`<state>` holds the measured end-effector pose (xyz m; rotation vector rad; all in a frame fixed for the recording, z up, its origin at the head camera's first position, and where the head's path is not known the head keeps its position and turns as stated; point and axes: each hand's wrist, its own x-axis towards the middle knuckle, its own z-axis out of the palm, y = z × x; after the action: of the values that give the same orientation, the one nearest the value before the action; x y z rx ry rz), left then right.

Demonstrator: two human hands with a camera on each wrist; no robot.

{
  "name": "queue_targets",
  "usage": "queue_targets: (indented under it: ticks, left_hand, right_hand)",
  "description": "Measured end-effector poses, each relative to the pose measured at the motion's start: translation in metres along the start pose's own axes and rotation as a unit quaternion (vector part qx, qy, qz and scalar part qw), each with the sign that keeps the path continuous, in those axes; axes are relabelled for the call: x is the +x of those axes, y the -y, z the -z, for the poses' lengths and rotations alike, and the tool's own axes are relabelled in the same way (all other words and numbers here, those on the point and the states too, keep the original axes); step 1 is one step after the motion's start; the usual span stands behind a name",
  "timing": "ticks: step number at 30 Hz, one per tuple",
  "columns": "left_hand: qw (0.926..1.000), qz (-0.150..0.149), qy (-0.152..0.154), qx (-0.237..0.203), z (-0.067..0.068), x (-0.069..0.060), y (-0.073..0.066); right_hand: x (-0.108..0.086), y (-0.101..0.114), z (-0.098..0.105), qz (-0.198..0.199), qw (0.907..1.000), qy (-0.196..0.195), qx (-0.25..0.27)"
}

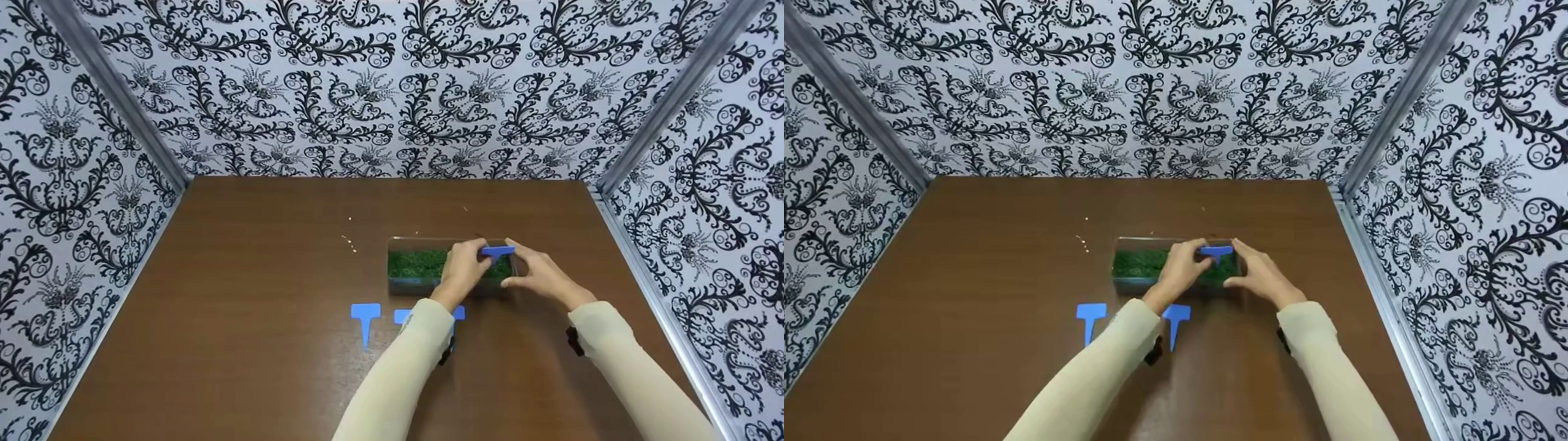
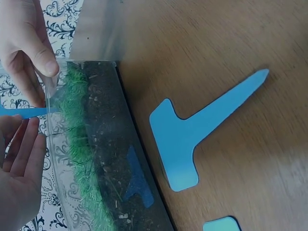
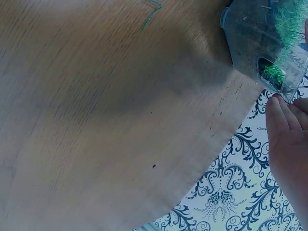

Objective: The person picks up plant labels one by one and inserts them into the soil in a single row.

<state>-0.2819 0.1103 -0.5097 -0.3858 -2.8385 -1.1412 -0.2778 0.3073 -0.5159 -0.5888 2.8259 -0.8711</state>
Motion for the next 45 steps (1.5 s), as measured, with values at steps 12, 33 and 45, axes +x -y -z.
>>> queue_targets:
  ticks: [12,33,45]
  left_hand:
    - [0.9994,0.005,0.002,0.035,-0.008,0.002,0.003]
    - [0.9983,0.018,0.02,0.051,-0.012,0.007,0.002]
    - [0.9961,0.017,0.035,0.08,-0.018,0.01,0.0]
  right_hand:
    - [0.0,0.0,0.001,-0.006,1.0,0.002,0.004]
    - [-0.001,0.0,0.002,0.004,0.9999,0.001,0.009]
    - [-0.001,0.0,0.001,-0.003,0.9998,0.005,0.019]
